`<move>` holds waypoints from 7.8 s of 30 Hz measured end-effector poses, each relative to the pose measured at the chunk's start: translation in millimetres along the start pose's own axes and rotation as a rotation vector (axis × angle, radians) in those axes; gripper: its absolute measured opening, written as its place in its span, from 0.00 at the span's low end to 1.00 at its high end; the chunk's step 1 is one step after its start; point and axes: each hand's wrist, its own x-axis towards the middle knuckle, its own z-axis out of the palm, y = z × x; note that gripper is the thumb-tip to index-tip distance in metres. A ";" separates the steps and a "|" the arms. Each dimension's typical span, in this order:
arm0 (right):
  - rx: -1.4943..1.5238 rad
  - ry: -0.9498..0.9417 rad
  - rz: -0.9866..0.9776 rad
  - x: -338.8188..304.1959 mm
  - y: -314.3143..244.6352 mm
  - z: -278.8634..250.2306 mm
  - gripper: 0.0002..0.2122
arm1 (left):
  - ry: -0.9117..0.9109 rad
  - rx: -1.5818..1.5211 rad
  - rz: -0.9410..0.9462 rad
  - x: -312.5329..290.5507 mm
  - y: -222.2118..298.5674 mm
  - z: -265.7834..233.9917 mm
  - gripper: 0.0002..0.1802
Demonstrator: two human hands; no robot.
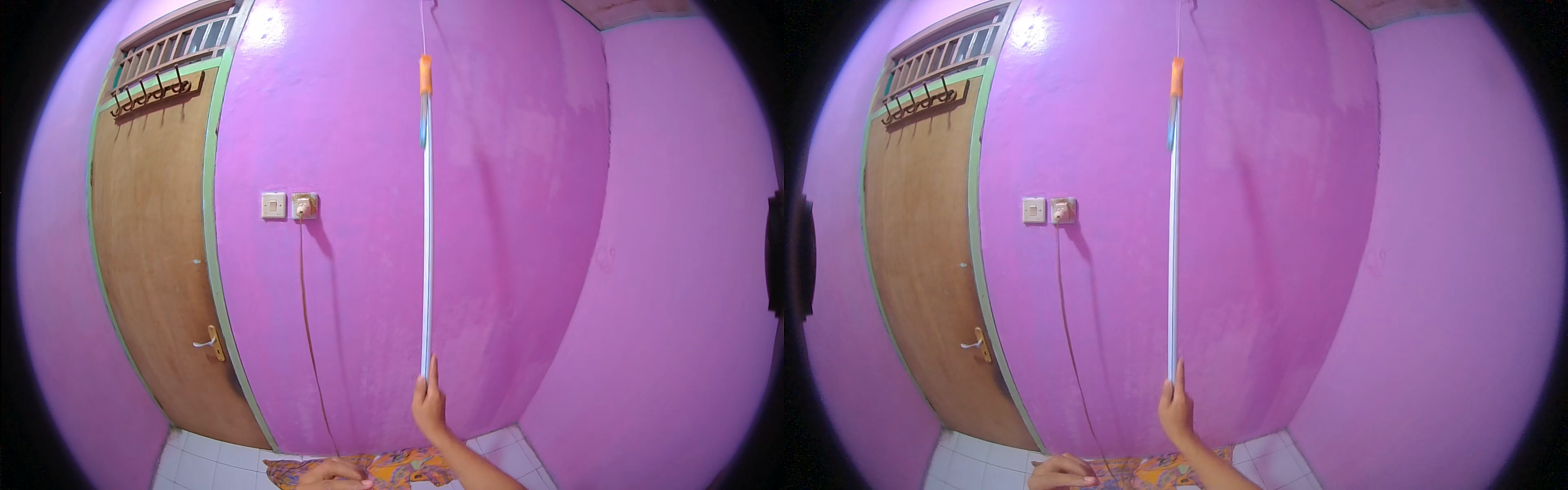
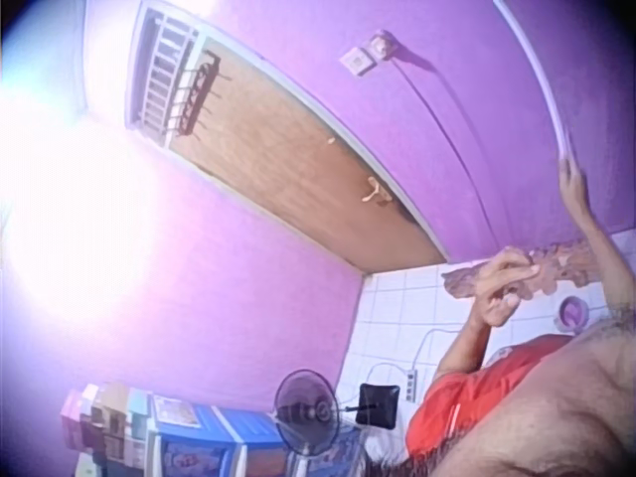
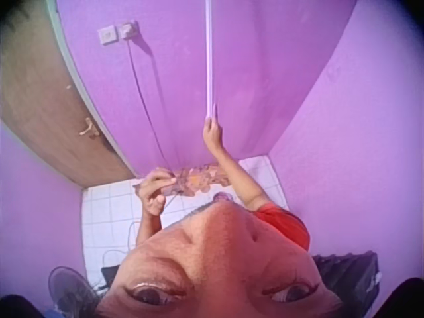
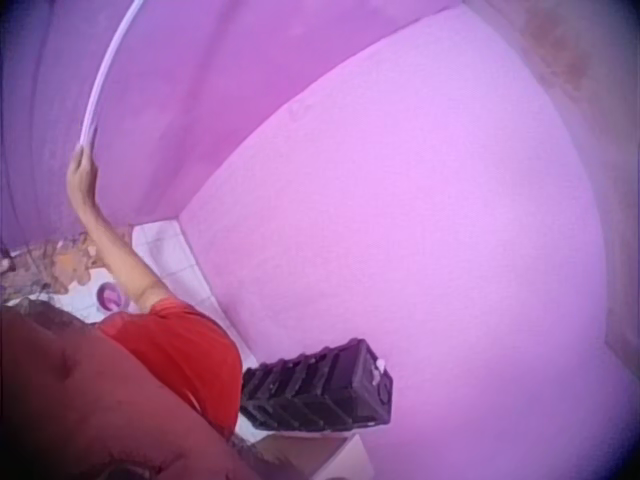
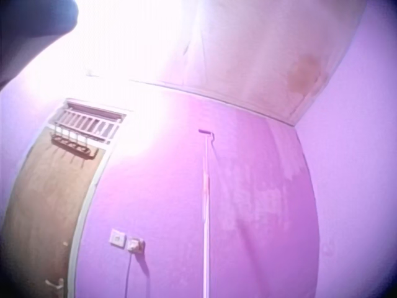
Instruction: The person paints the walls of a room pink using a roller attached to an extension pole. They repeatedly dip the roller into a bucket of paint and apply it to the wall surface in vertical strokes.
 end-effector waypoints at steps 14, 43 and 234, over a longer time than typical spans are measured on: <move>0.016 0.070 -0.081 141.3 -102.7 -16.6 0.27 | -0.113 -0.160 -0.214 -42.3 -2.3 9.6 0.22; 0.244 0.087 0.033 -160.1 116.4 -28.7 0.16 | -0.159 -0.270 -0.797 -90.1 -89.8 63.5 0.16; -0.007 0.250 0.054 322.1 -41.5 -258.7 0.23 | -0.191 -0.300 -0.976 -208.2 -189.6 134.5 0.12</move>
